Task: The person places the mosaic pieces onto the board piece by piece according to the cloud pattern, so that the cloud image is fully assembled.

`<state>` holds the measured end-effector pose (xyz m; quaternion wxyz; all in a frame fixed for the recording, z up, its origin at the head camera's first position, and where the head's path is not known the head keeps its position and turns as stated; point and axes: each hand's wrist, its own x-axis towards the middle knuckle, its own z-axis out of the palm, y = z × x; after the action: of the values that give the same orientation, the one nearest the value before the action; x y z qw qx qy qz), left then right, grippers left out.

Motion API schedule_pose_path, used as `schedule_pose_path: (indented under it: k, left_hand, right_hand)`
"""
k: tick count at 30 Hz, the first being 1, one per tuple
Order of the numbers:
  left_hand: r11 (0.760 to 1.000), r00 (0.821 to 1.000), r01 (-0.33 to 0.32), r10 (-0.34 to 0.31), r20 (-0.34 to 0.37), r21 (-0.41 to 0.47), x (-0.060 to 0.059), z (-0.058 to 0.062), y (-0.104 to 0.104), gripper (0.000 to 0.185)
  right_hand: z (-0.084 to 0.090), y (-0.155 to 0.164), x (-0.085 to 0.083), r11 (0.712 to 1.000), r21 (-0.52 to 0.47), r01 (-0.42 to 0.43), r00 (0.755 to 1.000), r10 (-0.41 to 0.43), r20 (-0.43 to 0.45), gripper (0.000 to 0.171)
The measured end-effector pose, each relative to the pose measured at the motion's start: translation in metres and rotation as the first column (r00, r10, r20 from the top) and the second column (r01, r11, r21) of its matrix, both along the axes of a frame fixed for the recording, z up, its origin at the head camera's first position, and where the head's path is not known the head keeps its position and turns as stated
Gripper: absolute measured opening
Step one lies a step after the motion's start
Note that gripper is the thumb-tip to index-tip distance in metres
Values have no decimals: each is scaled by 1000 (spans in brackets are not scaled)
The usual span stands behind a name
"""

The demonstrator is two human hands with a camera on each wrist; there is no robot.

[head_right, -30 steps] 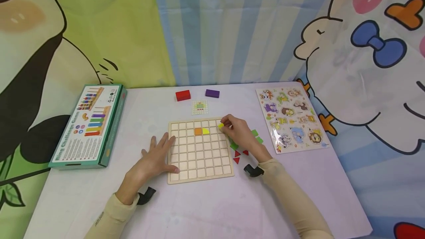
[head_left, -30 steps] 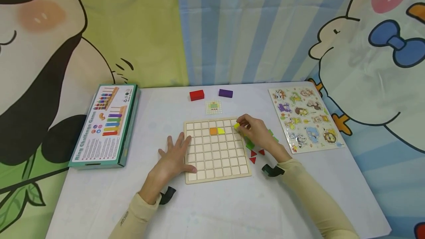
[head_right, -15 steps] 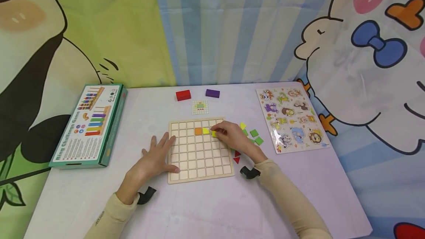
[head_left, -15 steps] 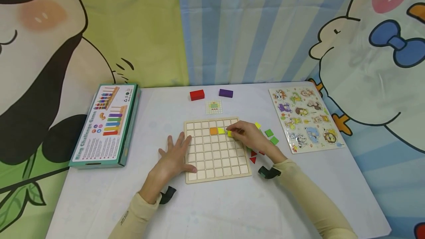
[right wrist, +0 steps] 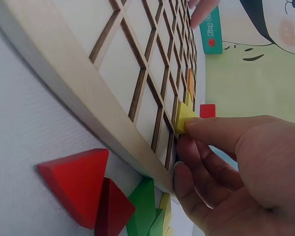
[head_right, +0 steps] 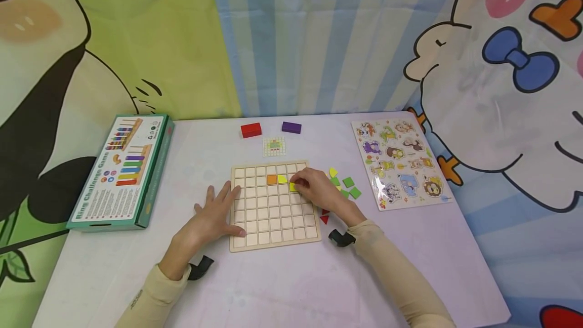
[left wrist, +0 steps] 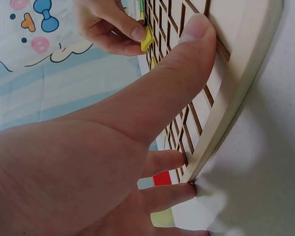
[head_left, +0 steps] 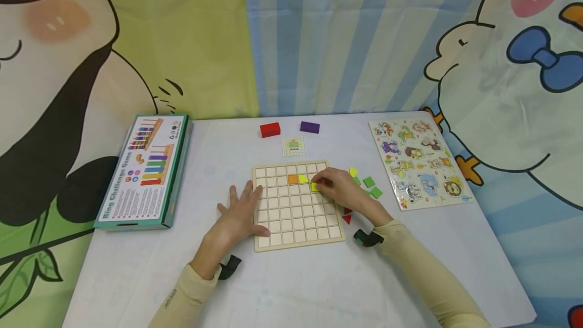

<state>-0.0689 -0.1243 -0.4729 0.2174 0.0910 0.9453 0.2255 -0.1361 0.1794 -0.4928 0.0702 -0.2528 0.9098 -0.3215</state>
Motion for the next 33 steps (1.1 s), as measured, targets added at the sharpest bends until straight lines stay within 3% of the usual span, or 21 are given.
schedule_pose_path:
  k: [24, 33]
  left_hand:
    - [1000, 1000, 9, -9, -11, -8, 0, 1, 0, 119]
    - [1000, 1000, 8, -8, 13, -8, 0, 3, 0, 119]
  right_hand:
    - [-2, 0, 2, 1000, 2, 3, 1000, -3, 9, 15]
    - [5, 24, 4, 999, -13, 46, 999, -46, -2, 19]
